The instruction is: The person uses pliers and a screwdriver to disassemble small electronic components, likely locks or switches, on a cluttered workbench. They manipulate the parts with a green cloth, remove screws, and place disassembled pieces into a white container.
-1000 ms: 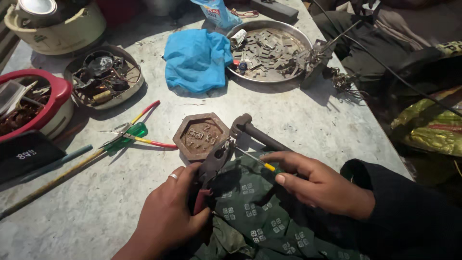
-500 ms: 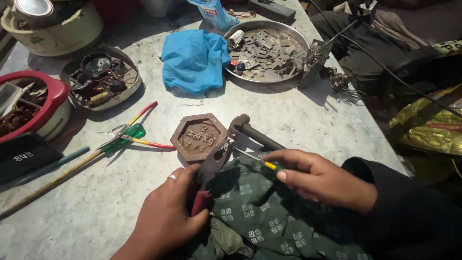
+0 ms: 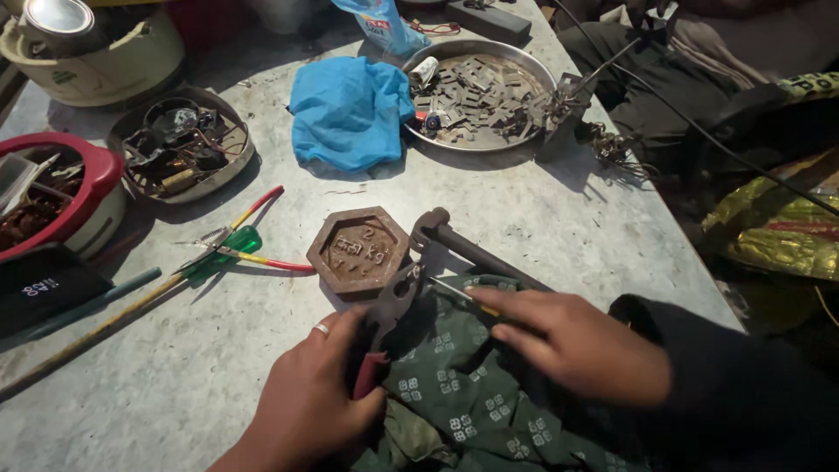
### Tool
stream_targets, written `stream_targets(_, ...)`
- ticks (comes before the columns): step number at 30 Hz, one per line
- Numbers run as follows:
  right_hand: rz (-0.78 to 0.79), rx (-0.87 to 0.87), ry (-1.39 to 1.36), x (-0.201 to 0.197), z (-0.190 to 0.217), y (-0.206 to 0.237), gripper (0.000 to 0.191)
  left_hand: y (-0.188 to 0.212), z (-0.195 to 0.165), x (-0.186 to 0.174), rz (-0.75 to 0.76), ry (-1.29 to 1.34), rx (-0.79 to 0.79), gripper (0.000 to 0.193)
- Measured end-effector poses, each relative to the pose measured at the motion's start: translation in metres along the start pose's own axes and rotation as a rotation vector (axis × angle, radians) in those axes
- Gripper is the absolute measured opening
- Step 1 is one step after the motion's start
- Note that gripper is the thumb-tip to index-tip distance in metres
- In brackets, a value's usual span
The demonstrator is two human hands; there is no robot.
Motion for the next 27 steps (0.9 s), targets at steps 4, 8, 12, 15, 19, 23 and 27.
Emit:
stream_targets(4,-0.054,-0.004,0.372,0.002,0.015,0.000,0.059,-0.002,0.004,0.005,0.056,0.015,-0.037,0.084)
stream_targets(8,0.072,0.227,0.473,0.006,0.010,-0.001,0.071,-0.001,0.005,0.008,0.045,0.021,-0.013,0.083)
stream_targets(12,0.004,0.089,0.341,-0.002,0.017,-0.004,0.057,0.000,0.006,0.008,0.004,0.039,0.003,0.085)
stream_targets(15,0.036,0.013,0.083,-0.011,0.010,-0.003,0.050,0.000,0.010,0.010,0.038,0.065,-0.058,0.087)
stream_targets(19,0.107,-0.173,-0.185,-0.012,0.014,0.001,0.044,0.001,0.011,0.010,0.063,0.136,-0.096,0.087)
stream_targets(23,0.214,0.386,-0.524,0.000,-0.019,0.003,0.056,0.000,0.004,0.004,0.046,0.162,-0.053,0.086)
stream_targets(27,0.248,0.404,-0.770,0.001,-0.018,0.002,0.062,0.000,0.005,0.001,0.106,0.305,-0.140,0.078)
Point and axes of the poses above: each hand's wrist, its own y-axis away from the middle knuckle, its own x-axis out of the palm, z = x × y, the point moved 6 cm from there along -y, towards the middle knuckle, and after that the axes turned 13 degrees about z, right-handed, at the moved point
